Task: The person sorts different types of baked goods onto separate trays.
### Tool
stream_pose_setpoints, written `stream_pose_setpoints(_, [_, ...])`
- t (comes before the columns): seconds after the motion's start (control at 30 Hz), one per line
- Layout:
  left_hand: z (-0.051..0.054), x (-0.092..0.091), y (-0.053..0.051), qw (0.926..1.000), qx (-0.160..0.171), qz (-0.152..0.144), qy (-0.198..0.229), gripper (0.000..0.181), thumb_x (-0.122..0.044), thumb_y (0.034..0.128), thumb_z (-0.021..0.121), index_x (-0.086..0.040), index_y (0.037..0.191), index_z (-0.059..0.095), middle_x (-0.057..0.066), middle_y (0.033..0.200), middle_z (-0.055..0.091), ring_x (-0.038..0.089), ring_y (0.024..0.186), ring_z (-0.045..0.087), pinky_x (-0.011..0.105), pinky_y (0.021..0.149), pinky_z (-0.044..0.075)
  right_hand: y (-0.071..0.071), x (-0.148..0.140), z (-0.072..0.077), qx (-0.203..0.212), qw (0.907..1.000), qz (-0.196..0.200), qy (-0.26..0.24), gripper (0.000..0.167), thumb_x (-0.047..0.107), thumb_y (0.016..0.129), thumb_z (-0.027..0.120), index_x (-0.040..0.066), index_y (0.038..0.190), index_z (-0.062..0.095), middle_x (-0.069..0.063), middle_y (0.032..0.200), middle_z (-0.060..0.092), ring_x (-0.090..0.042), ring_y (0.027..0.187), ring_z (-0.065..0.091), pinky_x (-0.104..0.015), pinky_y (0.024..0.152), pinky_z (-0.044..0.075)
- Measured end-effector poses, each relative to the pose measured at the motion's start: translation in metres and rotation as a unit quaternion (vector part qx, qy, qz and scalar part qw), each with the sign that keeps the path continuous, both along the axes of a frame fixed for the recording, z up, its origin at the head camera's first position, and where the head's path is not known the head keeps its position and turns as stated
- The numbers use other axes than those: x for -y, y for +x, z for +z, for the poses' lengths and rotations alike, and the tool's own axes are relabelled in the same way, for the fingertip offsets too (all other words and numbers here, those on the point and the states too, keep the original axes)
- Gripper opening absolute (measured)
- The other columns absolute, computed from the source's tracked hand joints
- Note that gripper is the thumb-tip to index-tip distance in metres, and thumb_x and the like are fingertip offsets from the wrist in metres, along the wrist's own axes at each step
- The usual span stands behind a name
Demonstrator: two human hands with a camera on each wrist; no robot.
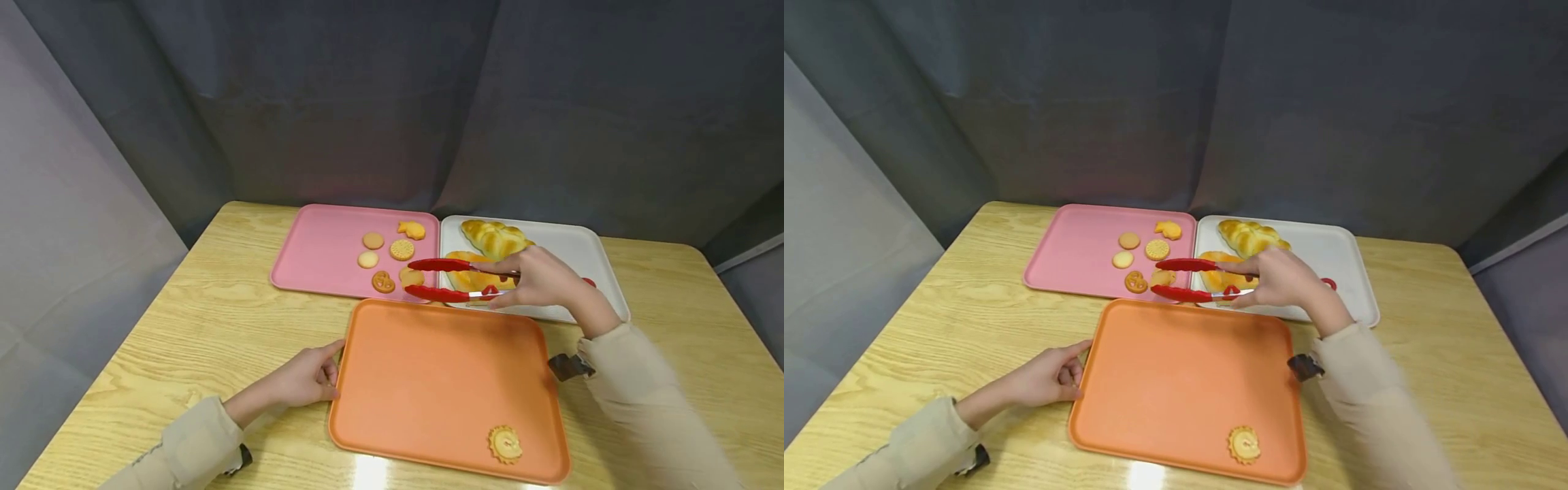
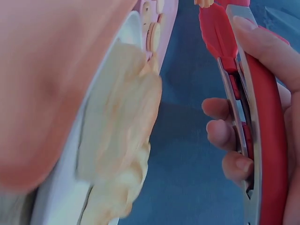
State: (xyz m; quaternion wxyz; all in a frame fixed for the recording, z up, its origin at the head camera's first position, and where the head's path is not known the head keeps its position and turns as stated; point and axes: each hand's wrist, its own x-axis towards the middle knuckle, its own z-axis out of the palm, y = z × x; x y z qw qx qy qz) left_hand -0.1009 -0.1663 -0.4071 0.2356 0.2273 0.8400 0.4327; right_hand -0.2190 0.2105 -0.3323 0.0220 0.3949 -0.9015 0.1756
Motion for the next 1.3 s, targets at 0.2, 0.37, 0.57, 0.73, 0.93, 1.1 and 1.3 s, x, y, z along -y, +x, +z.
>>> stream_pose_setpoints(0.2, [-0.002,-0.001,0.000,0.9999,0.007,0.007,0.005,0.079,0.010,0.0742,0.065,0.016,0.137,0.018,0.002,0.073,0.050,0.007,0.055,0.047,0.019,0.050,0.039,-0.022,0.032,-0.001,0.003,0.9996,-0.019,0.022,0.058,0.033,0.063,0.083,0.018,0.116,0.065,0.008,0.048,0.028,-0.010,0.046,0.024,-0.026,0.044,0.024])
stream_pose_setpoints(0.37, [-0.004,-0.002,0.002,0.9996,0.023,0.011,0.011,0.080,0.009,0.0743,0.065,0.015,0.138,0.018,0.003,0.074,0.051,0.009,0.056,0.048,0.020,0.050,0.040,-0.033,0.063,-0.005,0.038,0.9975,-0.050,0.034,0.058,0.035,0.068,0.079,0.020,0.120,0.061,0.004,0.049,0.033,-0.015,0.051,0.032,-0.028,0.050,0.031])
stream_pose_setpoints(0.57, [-0.003,-0.003,0.004,0.9997,0.021,0.010,0.007,0.081,0.008,0.0739,0.067,0.014,0.138,0.018,0.002,0.073,0.051,0.009,0.057,0.049,0.020,0.051,0.041,-0.044,0.101,-0.007,0.069,0.9925,-0.084,0.055,0.061,0.041,0.068,0.077,0.023,0.124,0.058,0.000,0.052,0.039,-0.018,0.057,0.038,-0.028,0.052,0.034])
stream_pose_setpoints(0.73, [-0.003,-0.004,0.004,0.9994,0.025,0.015,0.018,0.081,0.009,0.0737,0.066,0.014,0.138,0.018,0.004,0.073,0.051,0.009,0.056,0.048,0.021,0.050,0.041,-0.054,0.126,-0.014,0.064,0.9929,-0.077,0.063,0.060,0.040,0.070,0.076,0.022,0.124,0.058,0.002,0.051,0.038,-0.016,0.049,0.034,-0.027,0.047,0.030])
stream_pose_setpoints(0.93, [-0.001,-0.004,0.005,0.9989,0.033,0.020,0.026,0.081,0.010,0.0738,0.066,0.013,0.139,0.018,0.004,0.073,0.051,0.009,0.055,0.047,0.020,0.049,0.040,-0.063,0.148,-0.030,0.086,0.9866,-0.118,0.072,0.064,0.046,0.069,0.075,0.024,0.126,0.055,-0.001,0.062,0.050,-0.019,0.063,0.040,-0.028,0.053,0.033])
stream_pose_setpoints(1.1, [-0.001,-0.004,0.005,0.9989,0.032,0.020,0.028,0.081,0.010,0.0737,0.066,0.014,0.138,0.018,0.004,0.073,0.051,0.009,0.055,0.047,0.020,0.050,0.040,-0.068,0.159,-0.041,0.109,0.9817,-0.142,0.064,0.069,0.049,0.068,0.074,0.025,0.128,0.052,-0.001,0.064,0.053,-0.019,0.071,0.043,-0.030,0.059,0.034])
stream_pose_setpoints(1.3, [-0.001,-0.003,0.005,0.9993,0.029,0.019,0.015,0.079,0.010,0.0742,0.065,0.013,0.138,0.019,0.004,0.074,0.052,0.007,0.054,0.046,0.019,0.049,0.040,-0.068,0.164,-0.043,0.126,0.9786,-0.150,0.064,0.070,0.047,0.070,0.074,0.025,0.131,0.049,-0.003,0.061,0.053,-0.021,0.071,0.043,-0.030,0.059,0.035])
